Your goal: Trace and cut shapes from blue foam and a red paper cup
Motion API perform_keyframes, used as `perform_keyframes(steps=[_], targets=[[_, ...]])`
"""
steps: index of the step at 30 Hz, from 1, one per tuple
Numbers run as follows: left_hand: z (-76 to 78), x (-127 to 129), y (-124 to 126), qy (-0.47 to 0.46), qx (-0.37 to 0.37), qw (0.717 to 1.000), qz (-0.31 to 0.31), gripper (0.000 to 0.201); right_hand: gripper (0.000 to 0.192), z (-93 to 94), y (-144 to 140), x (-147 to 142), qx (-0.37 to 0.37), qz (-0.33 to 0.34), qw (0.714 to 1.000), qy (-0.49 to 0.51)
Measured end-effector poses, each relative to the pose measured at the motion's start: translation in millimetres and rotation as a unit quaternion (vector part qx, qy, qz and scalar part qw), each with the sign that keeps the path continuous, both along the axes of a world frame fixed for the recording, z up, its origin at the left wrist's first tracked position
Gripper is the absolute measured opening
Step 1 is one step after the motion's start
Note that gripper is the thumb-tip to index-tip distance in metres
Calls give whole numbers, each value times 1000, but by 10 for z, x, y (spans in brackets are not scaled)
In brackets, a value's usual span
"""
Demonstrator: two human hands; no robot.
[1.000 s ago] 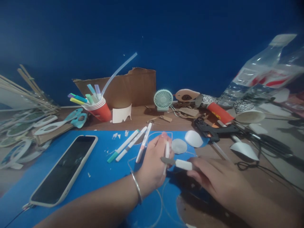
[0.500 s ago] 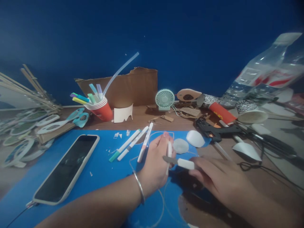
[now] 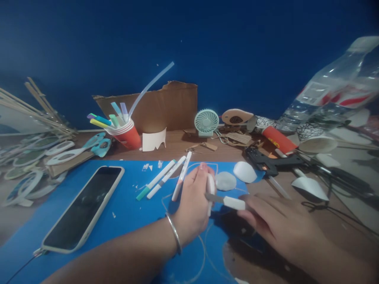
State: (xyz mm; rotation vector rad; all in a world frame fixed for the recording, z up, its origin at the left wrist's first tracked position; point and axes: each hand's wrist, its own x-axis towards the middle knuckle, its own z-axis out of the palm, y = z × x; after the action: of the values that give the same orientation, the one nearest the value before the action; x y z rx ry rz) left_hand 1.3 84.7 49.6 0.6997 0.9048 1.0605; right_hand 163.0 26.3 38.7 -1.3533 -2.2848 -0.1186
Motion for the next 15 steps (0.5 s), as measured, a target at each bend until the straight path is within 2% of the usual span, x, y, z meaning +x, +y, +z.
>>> perform_keyframes(steps=[9,15], targets=[[-29,-21,-11,50,23,998,24,35,25,20,0,1,-1,-3,1000,-8],[-4,-6,-19,20,11,1000,11,37,21,-3,-2,9,-9,10,1000,1]])
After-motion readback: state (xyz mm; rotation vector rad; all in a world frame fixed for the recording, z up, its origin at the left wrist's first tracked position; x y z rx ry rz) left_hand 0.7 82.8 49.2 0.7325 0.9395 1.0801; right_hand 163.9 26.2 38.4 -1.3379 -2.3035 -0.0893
